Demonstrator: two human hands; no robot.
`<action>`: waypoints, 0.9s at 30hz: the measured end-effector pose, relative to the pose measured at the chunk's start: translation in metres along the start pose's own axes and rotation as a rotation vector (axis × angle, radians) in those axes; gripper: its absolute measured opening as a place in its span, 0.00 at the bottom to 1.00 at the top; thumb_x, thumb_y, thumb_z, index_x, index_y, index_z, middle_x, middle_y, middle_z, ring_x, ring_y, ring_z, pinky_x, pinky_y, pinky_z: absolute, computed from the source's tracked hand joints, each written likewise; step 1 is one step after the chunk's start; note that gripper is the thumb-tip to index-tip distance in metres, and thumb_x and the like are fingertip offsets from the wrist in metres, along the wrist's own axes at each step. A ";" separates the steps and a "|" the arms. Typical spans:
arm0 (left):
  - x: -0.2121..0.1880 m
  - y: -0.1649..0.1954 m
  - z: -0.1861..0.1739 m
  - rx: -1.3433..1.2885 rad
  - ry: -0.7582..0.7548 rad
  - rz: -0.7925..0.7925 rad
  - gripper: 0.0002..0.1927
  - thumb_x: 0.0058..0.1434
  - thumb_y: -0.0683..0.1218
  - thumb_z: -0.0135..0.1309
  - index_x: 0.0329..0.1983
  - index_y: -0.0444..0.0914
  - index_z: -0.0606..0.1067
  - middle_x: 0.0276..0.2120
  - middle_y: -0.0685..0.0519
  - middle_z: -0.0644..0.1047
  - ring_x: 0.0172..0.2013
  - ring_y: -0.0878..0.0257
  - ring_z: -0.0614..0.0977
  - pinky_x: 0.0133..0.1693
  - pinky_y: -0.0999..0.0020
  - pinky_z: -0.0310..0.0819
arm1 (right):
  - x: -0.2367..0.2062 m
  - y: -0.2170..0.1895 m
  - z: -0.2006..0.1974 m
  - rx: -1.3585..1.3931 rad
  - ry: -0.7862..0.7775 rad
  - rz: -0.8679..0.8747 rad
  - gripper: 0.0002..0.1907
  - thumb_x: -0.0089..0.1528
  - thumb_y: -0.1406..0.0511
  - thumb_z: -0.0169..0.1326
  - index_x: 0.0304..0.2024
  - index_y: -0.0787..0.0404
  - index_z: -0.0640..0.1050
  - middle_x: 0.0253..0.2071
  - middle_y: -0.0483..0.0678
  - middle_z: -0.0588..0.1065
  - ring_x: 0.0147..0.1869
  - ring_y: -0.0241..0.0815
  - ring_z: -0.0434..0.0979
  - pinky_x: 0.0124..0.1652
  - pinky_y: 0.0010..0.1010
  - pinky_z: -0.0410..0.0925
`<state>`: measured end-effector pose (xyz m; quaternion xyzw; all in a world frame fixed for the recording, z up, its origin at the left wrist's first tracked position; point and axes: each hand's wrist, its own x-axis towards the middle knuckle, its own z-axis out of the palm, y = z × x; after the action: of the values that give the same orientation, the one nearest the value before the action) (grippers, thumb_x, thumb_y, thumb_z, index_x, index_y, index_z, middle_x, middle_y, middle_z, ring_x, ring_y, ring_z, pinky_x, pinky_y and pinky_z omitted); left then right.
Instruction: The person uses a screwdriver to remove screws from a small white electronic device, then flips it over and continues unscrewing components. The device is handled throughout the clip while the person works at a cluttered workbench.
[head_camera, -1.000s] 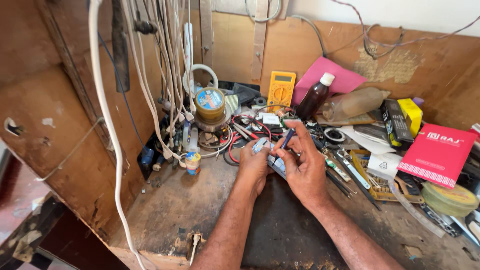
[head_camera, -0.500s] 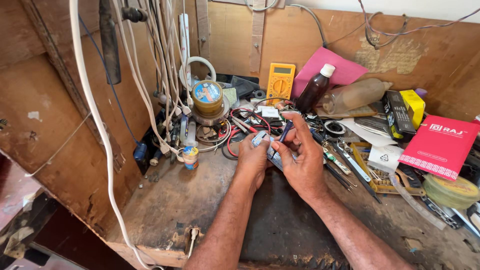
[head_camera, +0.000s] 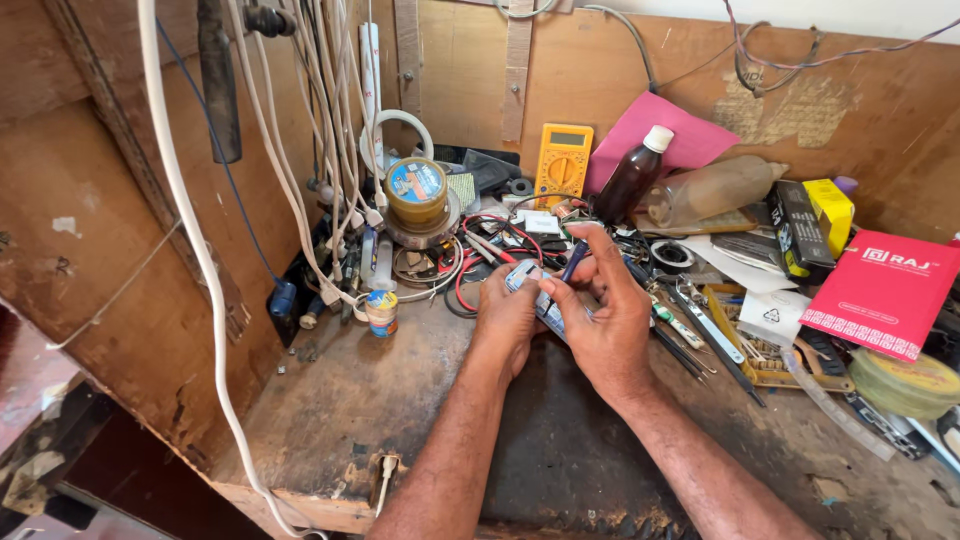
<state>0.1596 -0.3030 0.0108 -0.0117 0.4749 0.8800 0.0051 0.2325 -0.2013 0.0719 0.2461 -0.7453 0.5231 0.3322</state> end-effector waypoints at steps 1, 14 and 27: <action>0.000 0.000 0.000 0.001 0.000 -0.005 0.20 0.67 0.44 0.51 0.61 0.36 0.68 0.43 0.47 0.78 0.36 0.59 0.82 0.33 0.59 0.82 | -0.001 0.000 0.000 0.023 -0.012 0.012 0.34 0.62 0.77 0.61 0.70 0.61 0.66 0.35 0.44 0.73 0.41 0.31 0.74 0.45 0.21 0.70; -0.001 -0.002 0.002 -0.083 -0.011 0.029 0.18 0.66 0.42 0.51 0.58 0.34 0.69 0.40 0.45 0.80 0.36 0.57 0.84 0.33 0.60 0.82 | -0.004 -0.002 -0.004 -0.097 -0.017 -0.123 0.35 0.60 0.75 0.65 0.67 0.61 0.68 0.34 0.45 0.71 0.41 0.32 0.73 0.45 0.24 0.71; -0.003 0.004 0.002 -0.031 -0.002 -0.025 0.19 0.65 0.39 0.47 0.60 0.34 0.69 0.43 0.45 0.80 0.38 0.56 0.84 0.34 0.60 0.82 | -0.007 -0.003 -0.009 0.122 -0.119 0.000 0.33 0.65 0.78 0.53 0.71 0.61 0.60 0.39 0.44 0.78 0.48 0.34 0.80 0.51 0.24 0.71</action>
<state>0.1620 -0.3032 0.0152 -0.0166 0.4611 0.8870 0.0165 0.2414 -0.1936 0.0707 0.2963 -0.7305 0.5520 0.2717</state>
